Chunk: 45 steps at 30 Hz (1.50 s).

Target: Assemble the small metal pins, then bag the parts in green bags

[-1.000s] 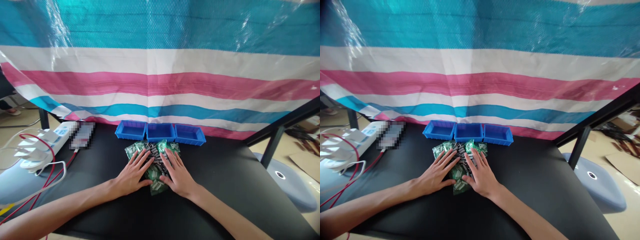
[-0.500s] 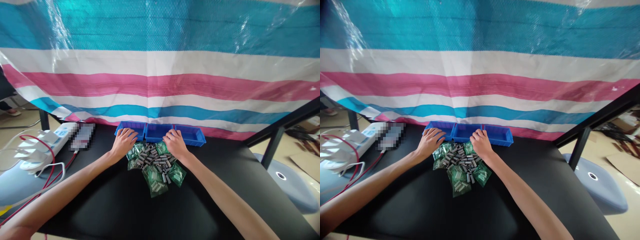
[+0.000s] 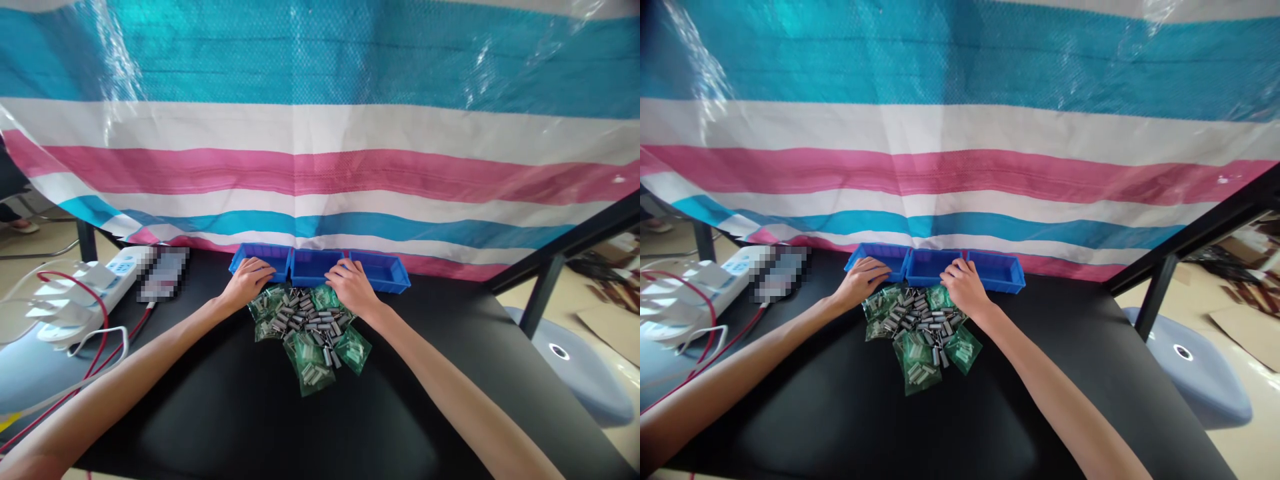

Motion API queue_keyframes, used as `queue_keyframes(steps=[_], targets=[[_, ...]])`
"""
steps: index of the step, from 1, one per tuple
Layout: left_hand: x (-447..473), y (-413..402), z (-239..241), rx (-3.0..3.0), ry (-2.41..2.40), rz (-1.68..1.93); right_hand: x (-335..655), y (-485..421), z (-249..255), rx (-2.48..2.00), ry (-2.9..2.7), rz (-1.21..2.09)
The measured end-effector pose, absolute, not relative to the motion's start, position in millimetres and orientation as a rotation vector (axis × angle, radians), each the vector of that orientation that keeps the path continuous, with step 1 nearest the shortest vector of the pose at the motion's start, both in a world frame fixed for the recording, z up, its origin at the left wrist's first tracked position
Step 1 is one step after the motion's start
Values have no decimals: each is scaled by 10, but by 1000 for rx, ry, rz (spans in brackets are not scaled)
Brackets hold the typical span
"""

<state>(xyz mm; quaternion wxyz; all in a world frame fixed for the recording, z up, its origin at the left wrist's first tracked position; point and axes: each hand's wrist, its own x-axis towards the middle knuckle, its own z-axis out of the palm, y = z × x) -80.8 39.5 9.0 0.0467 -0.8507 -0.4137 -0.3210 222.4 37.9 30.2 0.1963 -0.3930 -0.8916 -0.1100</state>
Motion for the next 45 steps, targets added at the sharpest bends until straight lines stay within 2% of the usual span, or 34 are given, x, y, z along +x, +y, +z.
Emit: queue_keyframes(steps=[7, 15, 32, 37, 41, 45], targets=[[-611, 241, 204, -2551, -1335, -835, 2475, 240, 176, -1456, -2121, -343], [-321, 314, 172, -2501, -1406, -512, 2651, 282, -6, -1371, -2163, -236], [-365, 364, 182, -2563, -1356, -601, 2622, 223, 49, -1279, -2162, -219], [-346, 34, 306, -2717, -1319, -750, 2555, -36, 206, -1113, -2211, -151], [-293, -468, 284, -2922, -1253, -529, 2506, -434, 255, -1096, -2457, 64], [-248, -739, 141, -2943, -1201, -361, 2451, -810, 133, -1123, -2618, 145]])
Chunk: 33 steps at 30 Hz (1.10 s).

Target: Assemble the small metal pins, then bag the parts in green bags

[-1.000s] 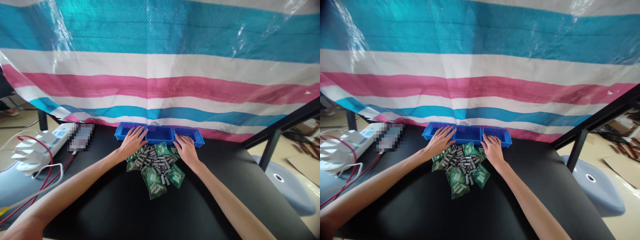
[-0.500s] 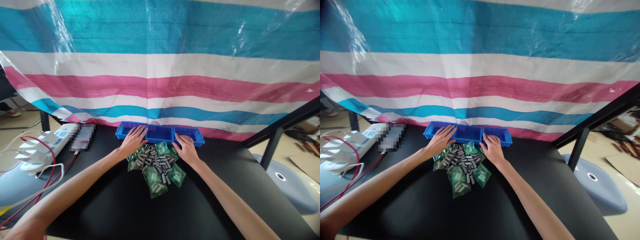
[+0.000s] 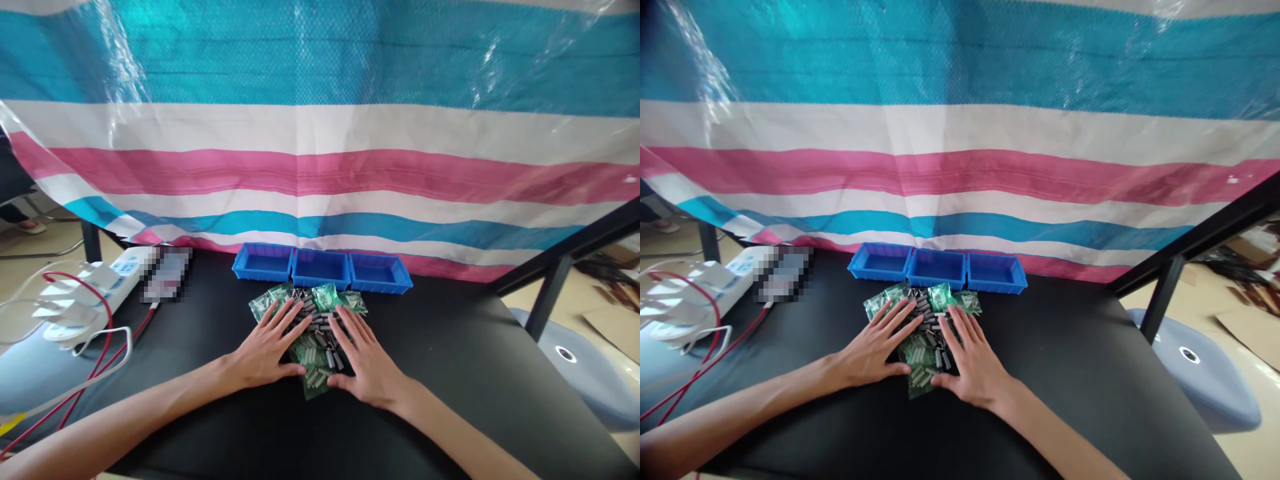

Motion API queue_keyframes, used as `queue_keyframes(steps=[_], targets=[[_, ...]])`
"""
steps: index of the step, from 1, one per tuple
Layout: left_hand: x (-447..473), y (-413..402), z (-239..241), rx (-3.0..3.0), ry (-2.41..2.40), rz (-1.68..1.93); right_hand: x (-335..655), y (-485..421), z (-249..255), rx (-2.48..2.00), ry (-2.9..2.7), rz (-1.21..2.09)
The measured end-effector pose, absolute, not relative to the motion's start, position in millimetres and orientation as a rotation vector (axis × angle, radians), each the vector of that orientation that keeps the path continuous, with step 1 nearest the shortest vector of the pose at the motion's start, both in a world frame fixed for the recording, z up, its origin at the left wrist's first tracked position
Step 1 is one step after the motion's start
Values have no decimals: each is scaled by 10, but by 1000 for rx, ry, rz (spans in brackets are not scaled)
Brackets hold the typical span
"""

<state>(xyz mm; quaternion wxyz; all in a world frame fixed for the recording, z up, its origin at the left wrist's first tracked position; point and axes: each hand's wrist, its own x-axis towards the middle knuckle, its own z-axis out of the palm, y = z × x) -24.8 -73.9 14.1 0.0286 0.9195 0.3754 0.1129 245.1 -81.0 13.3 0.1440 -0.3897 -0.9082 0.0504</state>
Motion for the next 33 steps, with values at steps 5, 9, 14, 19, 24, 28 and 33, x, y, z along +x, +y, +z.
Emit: queue_keyframes(steps=[5, 9, 14, 19, 24, 28, 33], targets=[[-222, -704, 57, 2864, 1226, 338, 2371, -910, -16, -1181, -2567, 54], [-216, -665, 69, 2873, 1229, 361, 2330, -859, -27, -1193, -2533, 36], [-267, -674, 100, 2875, 1212, 323, 2336, -871, 45, -1168, -2539, 60], [-293, -677, 170, 2873, 1241, 353, 2345, -795, 165, -1204, -2417, -17], [-181, -687, 174, 2875, 1202, 367, 2342, -521, 200, -1385, -2262, -41], [-119, -685, 130, 2848, 1213, 371, 2314, -275, 205, -1433, -2124, 46], [-121, -597, 205, 2779, 1177, 463, 2219, -126, 254, -1503, -2083, 239]])
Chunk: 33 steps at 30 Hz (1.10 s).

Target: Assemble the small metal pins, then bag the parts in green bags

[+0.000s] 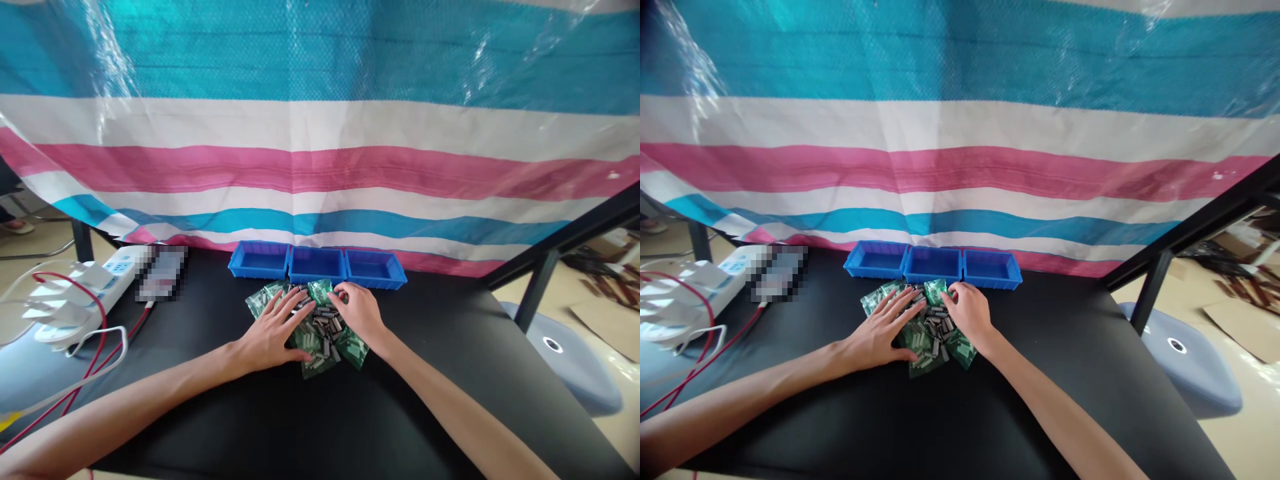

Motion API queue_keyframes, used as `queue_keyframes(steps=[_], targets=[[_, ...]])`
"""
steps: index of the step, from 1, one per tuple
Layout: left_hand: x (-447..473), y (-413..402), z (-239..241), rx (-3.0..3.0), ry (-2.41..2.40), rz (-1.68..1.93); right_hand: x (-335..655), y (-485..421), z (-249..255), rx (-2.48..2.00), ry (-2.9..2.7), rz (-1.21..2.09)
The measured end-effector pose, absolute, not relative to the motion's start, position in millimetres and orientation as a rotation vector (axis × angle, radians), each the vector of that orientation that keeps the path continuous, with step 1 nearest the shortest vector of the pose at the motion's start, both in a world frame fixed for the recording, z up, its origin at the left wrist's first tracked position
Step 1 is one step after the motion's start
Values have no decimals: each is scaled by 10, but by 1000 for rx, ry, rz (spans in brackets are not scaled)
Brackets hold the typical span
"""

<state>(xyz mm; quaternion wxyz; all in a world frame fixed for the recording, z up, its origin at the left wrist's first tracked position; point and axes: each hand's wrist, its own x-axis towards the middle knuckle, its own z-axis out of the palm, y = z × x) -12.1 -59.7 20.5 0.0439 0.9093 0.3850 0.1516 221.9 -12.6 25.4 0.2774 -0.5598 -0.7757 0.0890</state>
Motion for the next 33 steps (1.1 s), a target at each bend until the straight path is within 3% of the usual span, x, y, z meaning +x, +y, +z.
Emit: queue_keyframes(steps=[12, 21, 33], targets=[[-72, -168, 310, 2350, 1345, 1162, 2116, -65, 180, -1532, -2057, 227], [-333, -216, 221, 2324, 1198, 1108, 2258, -166, 147, -1260, -1957, 374], [40, 38, 259, 2207, 1220, 1151, 2021, -24, 194, -1095, -1690, 482]])
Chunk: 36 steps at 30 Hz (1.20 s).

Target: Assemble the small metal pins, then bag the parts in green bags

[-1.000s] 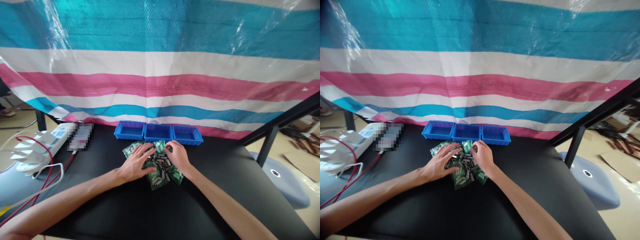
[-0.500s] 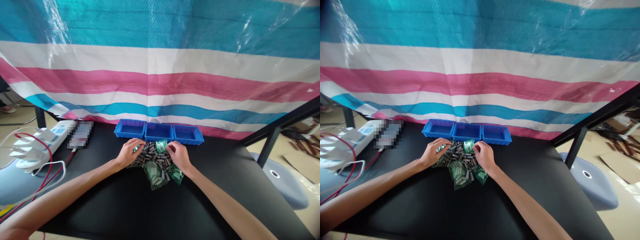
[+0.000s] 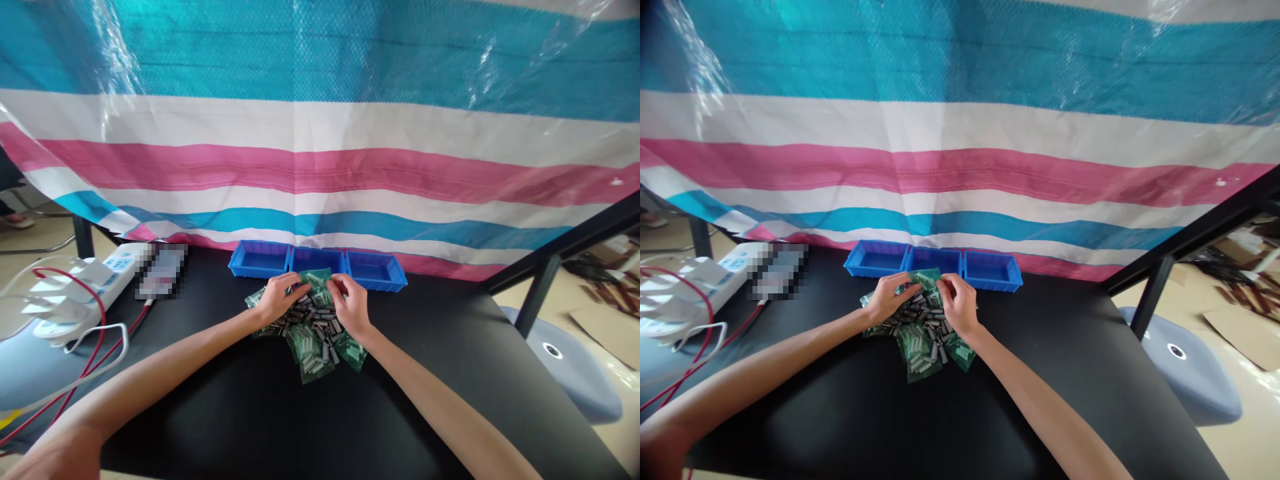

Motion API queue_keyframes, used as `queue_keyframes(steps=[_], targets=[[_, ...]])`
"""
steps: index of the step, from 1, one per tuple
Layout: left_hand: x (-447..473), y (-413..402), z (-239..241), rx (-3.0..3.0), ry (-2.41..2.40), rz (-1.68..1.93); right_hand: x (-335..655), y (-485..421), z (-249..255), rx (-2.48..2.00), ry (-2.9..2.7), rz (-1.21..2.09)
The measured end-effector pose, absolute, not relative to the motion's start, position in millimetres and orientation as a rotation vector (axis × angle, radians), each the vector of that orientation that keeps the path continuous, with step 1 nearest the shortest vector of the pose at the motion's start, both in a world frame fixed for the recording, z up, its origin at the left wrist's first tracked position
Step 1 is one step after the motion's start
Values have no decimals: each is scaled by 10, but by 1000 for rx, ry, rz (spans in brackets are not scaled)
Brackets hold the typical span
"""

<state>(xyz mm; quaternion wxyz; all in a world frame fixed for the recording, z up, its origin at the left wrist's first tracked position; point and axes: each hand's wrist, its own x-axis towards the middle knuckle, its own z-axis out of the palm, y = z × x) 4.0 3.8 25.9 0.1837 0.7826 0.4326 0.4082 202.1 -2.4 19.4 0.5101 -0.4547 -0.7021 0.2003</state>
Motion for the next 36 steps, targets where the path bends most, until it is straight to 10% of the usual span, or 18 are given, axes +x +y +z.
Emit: queue_keyframes(steps=[36], targets=[[37, 63, 107, 2137, 1242, 1102, 1988, -27, -1, -1050, -1805, 324]])
